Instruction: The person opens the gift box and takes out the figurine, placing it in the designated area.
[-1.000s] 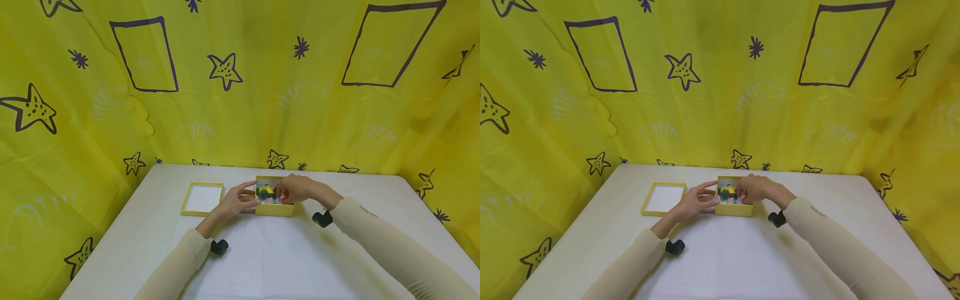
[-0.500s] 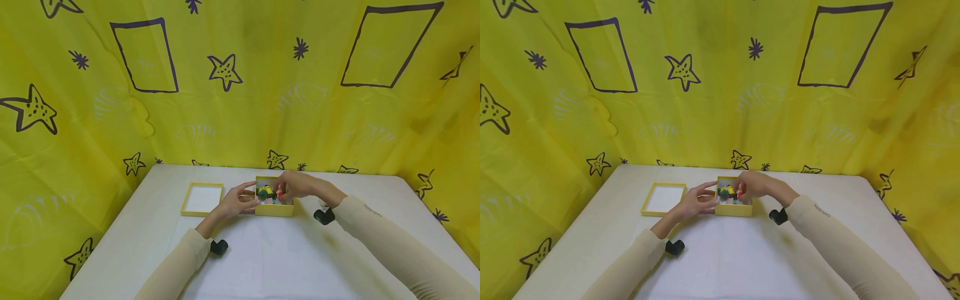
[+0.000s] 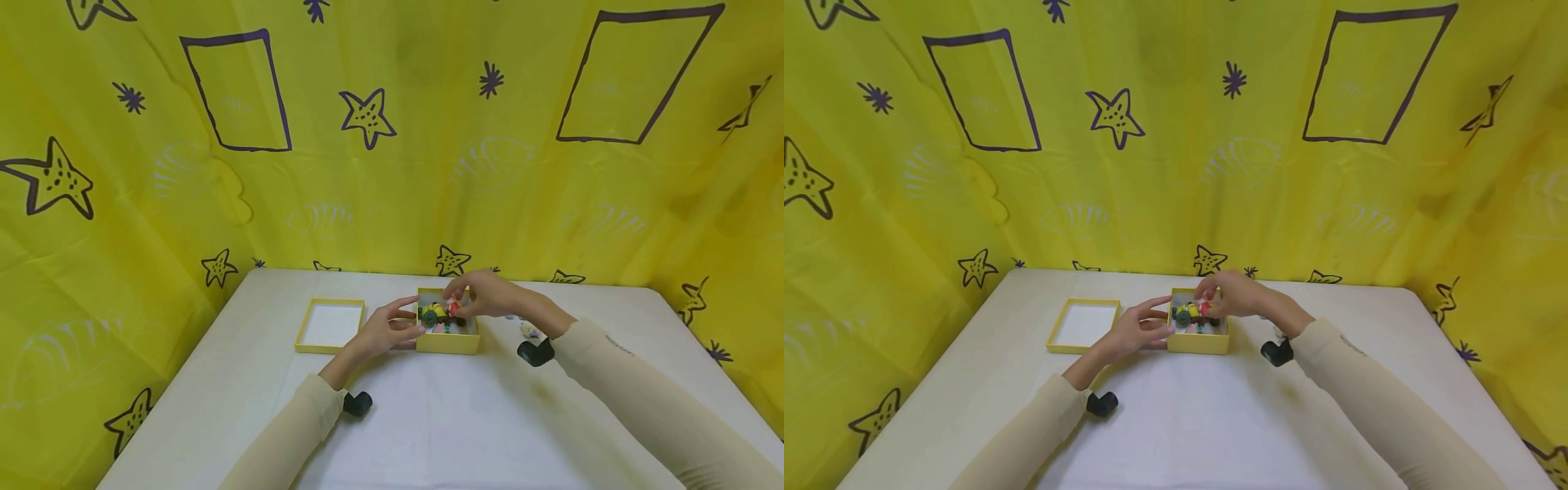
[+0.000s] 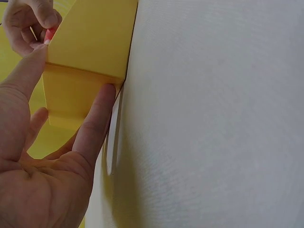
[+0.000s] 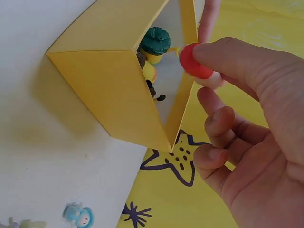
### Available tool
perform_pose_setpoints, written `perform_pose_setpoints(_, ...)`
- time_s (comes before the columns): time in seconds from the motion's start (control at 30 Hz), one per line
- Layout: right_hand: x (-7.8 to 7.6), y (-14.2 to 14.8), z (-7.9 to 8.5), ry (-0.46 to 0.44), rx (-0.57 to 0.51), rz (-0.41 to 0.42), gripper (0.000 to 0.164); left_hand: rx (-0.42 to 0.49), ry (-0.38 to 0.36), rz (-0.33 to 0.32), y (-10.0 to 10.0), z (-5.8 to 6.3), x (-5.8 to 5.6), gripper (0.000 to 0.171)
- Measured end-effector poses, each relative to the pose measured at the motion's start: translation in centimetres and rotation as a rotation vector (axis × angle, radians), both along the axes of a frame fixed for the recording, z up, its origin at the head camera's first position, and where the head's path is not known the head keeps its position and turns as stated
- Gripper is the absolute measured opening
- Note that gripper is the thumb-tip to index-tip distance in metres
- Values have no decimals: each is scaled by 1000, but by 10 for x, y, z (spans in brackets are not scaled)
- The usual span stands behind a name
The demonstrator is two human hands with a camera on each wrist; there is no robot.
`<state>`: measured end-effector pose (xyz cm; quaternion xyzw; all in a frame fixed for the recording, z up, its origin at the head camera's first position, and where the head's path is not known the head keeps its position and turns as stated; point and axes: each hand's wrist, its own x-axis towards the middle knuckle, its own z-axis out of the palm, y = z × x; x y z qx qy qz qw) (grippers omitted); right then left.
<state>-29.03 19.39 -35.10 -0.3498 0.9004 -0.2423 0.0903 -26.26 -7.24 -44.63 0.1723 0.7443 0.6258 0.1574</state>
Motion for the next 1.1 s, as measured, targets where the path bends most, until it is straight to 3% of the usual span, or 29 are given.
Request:
perform_pose_setpoints(0.3,1,9,-3,47,-81,-26,28,-11,26,-6,-1,-2,-2,75)
perform_pose_setpoints(0.63,7,22,-1,58,-93,-51,31,-40,71,7,0,0,-1,73)
perform_pose_setpoints(1.1,13,49,-1,64,-117,-120,32,-35,62,-2,-1,1,0,74)
